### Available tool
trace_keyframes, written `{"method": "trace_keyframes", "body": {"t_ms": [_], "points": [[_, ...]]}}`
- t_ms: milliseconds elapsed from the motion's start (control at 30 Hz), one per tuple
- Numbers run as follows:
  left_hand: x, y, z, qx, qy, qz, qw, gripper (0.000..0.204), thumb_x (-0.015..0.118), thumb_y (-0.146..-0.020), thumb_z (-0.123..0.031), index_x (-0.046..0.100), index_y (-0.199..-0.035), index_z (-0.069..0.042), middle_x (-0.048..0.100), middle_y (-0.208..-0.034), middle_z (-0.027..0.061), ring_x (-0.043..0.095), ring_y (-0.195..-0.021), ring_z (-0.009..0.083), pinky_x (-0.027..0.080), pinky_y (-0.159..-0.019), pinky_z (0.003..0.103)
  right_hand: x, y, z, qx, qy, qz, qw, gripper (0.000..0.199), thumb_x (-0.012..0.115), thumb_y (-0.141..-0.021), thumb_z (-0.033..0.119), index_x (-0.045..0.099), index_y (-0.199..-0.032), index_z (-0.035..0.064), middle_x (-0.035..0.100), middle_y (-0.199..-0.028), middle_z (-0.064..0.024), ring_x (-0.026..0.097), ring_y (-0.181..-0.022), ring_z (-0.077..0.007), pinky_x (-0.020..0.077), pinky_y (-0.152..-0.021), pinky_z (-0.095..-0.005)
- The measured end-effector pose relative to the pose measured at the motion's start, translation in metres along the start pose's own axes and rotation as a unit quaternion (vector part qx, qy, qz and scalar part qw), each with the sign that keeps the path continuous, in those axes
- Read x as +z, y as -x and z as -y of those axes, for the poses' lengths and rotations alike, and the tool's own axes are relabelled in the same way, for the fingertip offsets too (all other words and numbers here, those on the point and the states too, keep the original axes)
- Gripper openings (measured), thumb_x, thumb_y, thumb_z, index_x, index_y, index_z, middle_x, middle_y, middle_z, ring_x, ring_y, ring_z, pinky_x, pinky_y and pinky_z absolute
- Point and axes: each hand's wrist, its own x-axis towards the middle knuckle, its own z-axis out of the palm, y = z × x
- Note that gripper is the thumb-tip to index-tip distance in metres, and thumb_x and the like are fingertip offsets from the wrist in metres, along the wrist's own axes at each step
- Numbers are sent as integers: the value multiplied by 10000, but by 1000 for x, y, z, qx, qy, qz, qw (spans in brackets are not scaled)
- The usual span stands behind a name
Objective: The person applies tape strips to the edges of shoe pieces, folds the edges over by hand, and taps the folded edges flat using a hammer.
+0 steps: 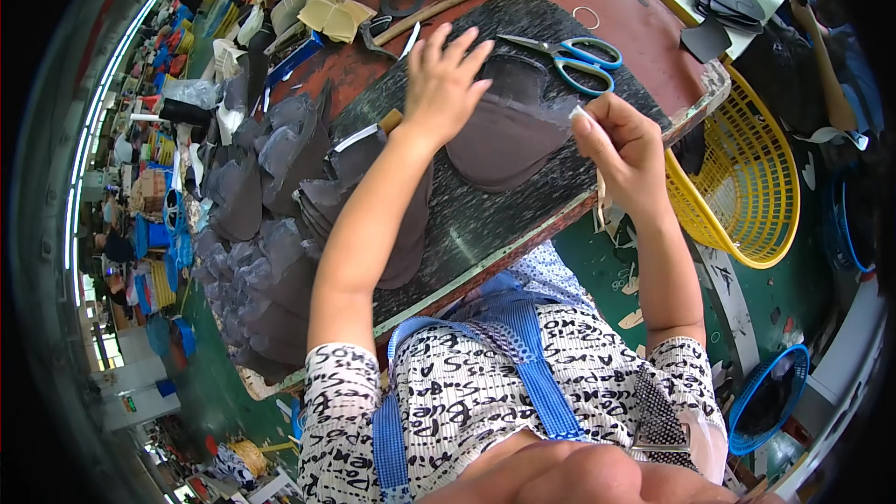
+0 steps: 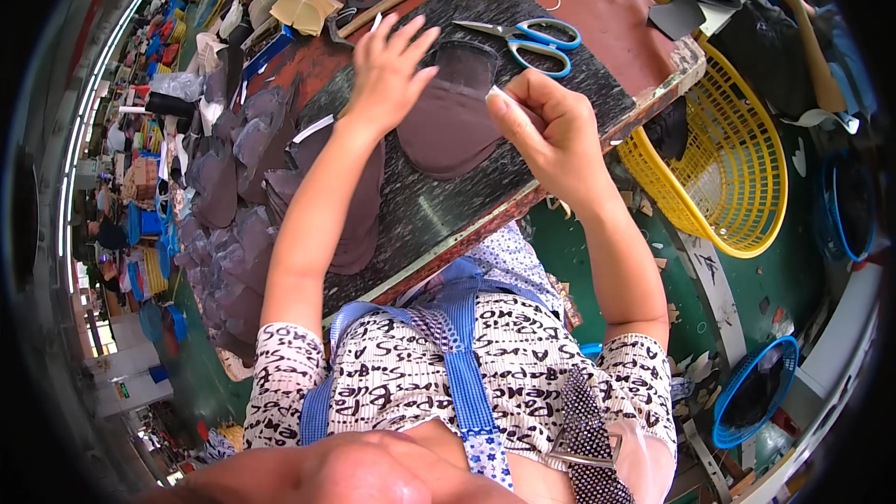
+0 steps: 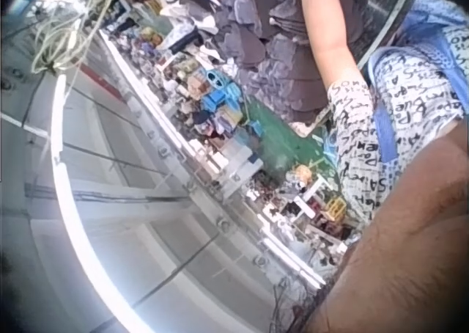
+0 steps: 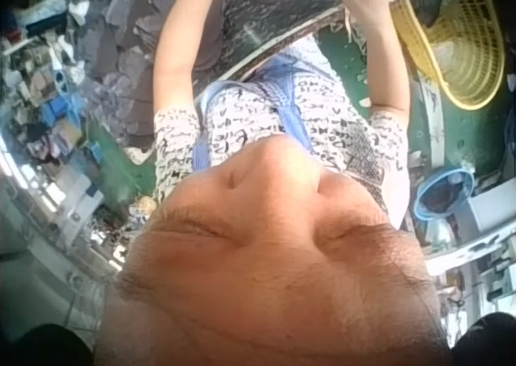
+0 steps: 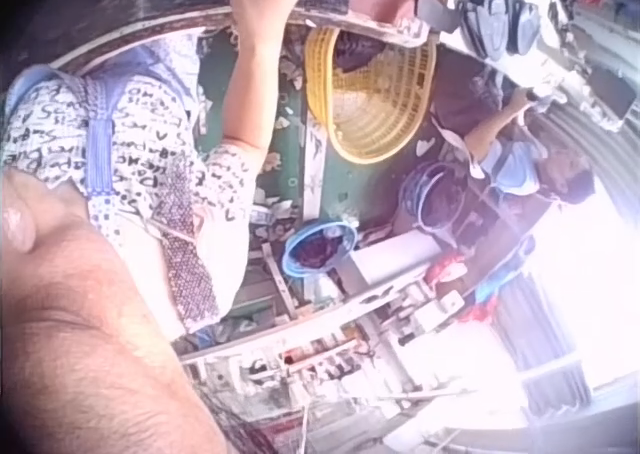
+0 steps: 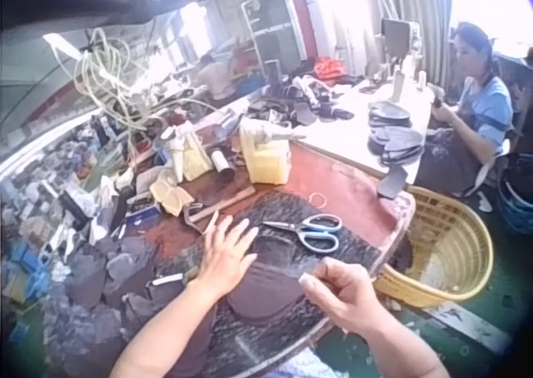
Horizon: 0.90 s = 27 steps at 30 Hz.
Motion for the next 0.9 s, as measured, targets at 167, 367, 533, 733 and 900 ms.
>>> {"method": "trace_keyframes", "body": {"t_ms": [167, 367, 533, 733, 900], "points": [[27, -4, 3, 64, 93, -38, 993, 368, 730, -791, -105, 621, -1142, -124, 589, -1240, 70, 473, -1265, 313, 341, -1084, 498, -15, 9, 7, -25, 114, 11, 993, 155, 666, -919, 135, 596, -892, -1, 527, -649, -42, 490, -591, -101, 399, -537, -273], [-57, -7, -48, -117, 385, -101, 910, 196, 721, -847, -28, 641, -1026, -25, 675, -824, -9, 525, -634, 13, 410, -563, 182, 2, -8, 27, -206, 265, 35, 941, 95, 638, -889, 103, 600, -933, 28, 615, -795, -123, 614, -660, -316, 484, -593, -387], [-110, 4, -75, -172, 451, 16, 876, 178, 689, -837, -17, 638, -1005, 10, 706, -783, 68, 615, -646, 49, 483, -577, 237, 19, -22, 31, -232, 318, 42, 918, 75, 639, -881, 132, 605, -920, 77, 595, -813, -81, 635, -727, -314, 499, -602, -408], [-113, 16, -74, -114, 380, -8, 918, 128, 668, -867, -59, 639, -981, -9, 668, -722, 66, 567, -559, 66, 440, -515, 255, 23, -18, 30, -241, 284, 44, 927, 100, 665, -873, 151, 623, -894, 62, 621, -811, -94, 638, -692, -320, 504, -584, -400], [-117, 37, -68, -150, 405, -73, 899, 91, 625, -940, -96, 623, -971, -10, 637, -688, 32, 563, -585, 46, 432, -527, 228, 8, -5, 22, -132, 325, -34, 936, 405, 793, -798, 351, 634, -860, -16, 660, -799, -136, 671, -697, -293, 532, -627, -361]]}}
